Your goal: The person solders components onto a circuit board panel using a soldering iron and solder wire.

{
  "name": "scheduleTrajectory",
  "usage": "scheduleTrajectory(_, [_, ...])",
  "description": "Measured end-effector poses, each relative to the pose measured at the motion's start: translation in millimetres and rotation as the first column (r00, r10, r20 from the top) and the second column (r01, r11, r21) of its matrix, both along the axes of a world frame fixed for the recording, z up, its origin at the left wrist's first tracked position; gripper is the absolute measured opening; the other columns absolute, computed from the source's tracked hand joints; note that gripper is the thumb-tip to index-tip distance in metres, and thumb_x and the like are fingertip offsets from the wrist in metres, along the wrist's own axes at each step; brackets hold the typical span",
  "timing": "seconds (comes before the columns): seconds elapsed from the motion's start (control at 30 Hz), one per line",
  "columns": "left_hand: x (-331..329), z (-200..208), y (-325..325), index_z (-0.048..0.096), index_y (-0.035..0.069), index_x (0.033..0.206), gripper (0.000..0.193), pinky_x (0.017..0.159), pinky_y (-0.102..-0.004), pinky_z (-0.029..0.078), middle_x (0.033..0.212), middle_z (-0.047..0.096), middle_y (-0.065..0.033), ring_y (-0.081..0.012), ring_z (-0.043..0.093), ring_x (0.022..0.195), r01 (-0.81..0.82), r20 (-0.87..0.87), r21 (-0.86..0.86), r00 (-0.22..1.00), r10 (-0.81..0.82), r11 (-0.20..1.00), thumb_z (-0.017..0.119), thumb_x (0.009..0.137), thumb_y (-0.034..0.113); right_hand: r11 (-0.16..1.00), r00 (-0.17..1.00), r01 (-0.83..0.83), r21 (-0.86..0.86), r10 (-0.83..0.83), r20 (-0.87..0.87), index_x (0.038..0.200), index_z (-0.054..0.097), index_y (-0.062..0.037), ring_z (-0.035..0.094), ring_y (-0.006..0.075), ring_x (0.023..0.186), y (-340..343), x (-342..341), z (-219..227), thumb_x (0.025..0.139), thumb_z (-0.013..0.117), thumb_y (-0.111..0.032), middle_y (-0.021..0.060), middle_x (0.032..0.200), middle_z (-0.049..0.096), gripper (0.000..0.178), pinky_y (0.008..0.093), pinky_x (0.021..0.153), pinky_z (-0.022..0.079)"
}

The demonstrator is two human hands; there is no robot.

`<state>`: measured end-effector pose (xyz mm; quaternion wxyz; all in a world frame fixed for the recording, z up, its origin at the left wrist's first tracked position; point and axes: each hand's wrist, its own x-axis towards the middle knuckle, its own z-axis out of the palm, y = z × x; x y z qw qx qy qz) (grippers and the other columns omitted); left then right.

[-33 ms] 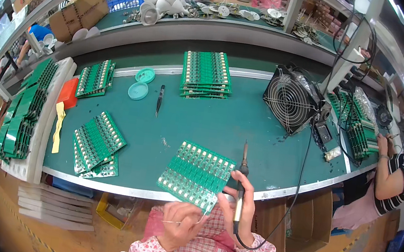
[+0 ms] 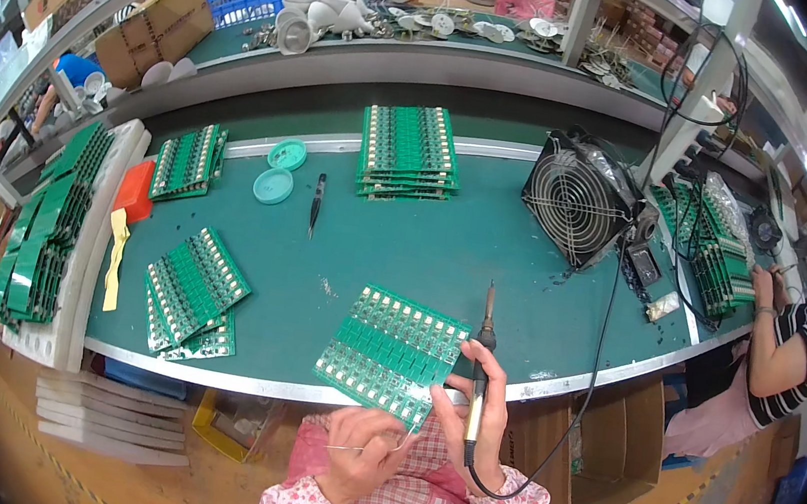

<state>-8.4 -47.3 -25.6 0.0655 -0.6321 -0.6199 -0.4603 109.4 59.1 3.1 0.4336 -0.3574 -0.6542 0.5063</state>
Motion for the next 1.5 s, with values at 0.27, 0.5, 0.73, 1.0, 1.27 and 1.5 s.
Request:
scheduleTrajectory(0.27, [-24.7, 26.8, 0.8, 0.056, 0.011, 0.073, 0.023, 0.087, -0.0401, 0.043, 0.097, 0.068, -0.0045, -0.0228, 0.066, 0.096, 0.073, 0.007, -0.062, 0.997, -0.072, 0.995, 0.077, 0.069, 0.002, 0.995, 0.983, -0.04, -0.088, 0.024, -0.181, 0.143, 0.03, -0.0007, 0.063, 0.0233, 0.112, 4.5, -1.0, 5.7, 0.087, 0.064, 0.009, 0.0181, 0.14, 0.04, 0.066, 0.026, 0.074, 0.061])
scheduleTrajectory(0.5, [-113.7, 88.2, 74.4, 0.058, 0.001, 0.097, 0.013, 0.084, -0.0326, 0.046, 0.103, 0.066, -0.0101, -0.0189, 0.06, 0.092, -0.045, 0.315, -0.226, 0.942, 0.117, 0.973, 0.062, 0.095, 0.013, 0.973, 0.97, -0.195, -0.122, 0.172, -0.173, 0.144, 0.029, -0.0043, 0.062, 0.0226, 0.11, 25.5, 33.7, 33.4, 0.086, 0.066, 0.01, 0.0164, 0.147, 0.035, 0.071, 0.0269, 0.068, 0.063])
scheduleTrajectory(0.73, [-133.4, 62.8, 94.9, 0.06, 0.002, 0.108, 0.021, 0.072, -0.0218, 0.049, 0.091, 0.065, -0.0003, -0.0059, 0.06, 0.082, 0.788, 0.963, -0.192, 0.267, -0.044, 0.585, 0.06, 0.1, 0.022, 0.85, 0.911, -0.411, -0.329, 0.363, -0.197, 0.146, 0.035, -0.0096, 0.062, 0.0171, 0.106, 62.1, 43.4, 59.9, 0.085, 0.07, 0.003, 0.011, 0.145, 0.045, 0.071, 0.0289, 0.091, 0.052])
scheduleTrajectory(1.0, [-82.5, 51.1, 18.8, 0.057, -0.001, 0.11, 0.019, 0.077, -0.0247, 0.051, 0.097, 0.068, -0.0058, -0.0107, 0.064, 0.085, 0.311, 0.955, -0.285, 0.178, 0.239, 0.907, 0.059, 0.1, 0.015, 0.896, 0.951, -0.044, 0.442, -0.097, 0.292, 0.128, 0.056, -0.0052, 0.065, 0.0293, 0.106, 59.8, 54.1, 55.3, 0.083, 0.07, 0.002, 0.0163, 0.12, 0.062, 0.048, 0.0363, 0.09, 0.051])
scheduleTrajectory(1.27, [-37.1, 58.7, -20.2, 0.06, 0.0, 0.1, 0.013, 0.079, -0.0308, 0.05, 0.089, 0.068, -0.0122, -0.0189, 0.067, 0.085, 0.06, 0.403, -0.592, 0.886, 0.231, 0.803, 0.065, 0.093, 0.011, 0.755, 0.903, -0.285, 0.591, 0.005, 0.43, 0.117, 0.069, -0.0144, 0.061, 0.0307, 0.091, -3.0, 41.8, 11.0, 0.07, 0.082, -0.007, 0.0127, 0.1, 0.059, 0.049, 0.0408, 0.078, 0.051])
scheduleTrajectory(1.5, [-24.4, 45.1, -12.3, 0.06, 0.011, 0.088, 0.014, 0.087, -0.04, 0.036, 0.086, 0.062, -0.0005, -0.019, 0.06, 0.082, 0.265, 0.099, -0.354, 0.964, -0.245, 0.897, 0.072, 0.081, 0.011, 0.631, 0.842, -0.489, 0.602, 0.162, 0.515, 0.104, 0.072, -0.0159, 0.061, 0.0317, 0.094, -3.2, 40.4, 14.7, 0.068, 0.082, -0.018, 0.0123, 0.102, 0.059, 0.037, 0.0429, 0.083, 0.052])
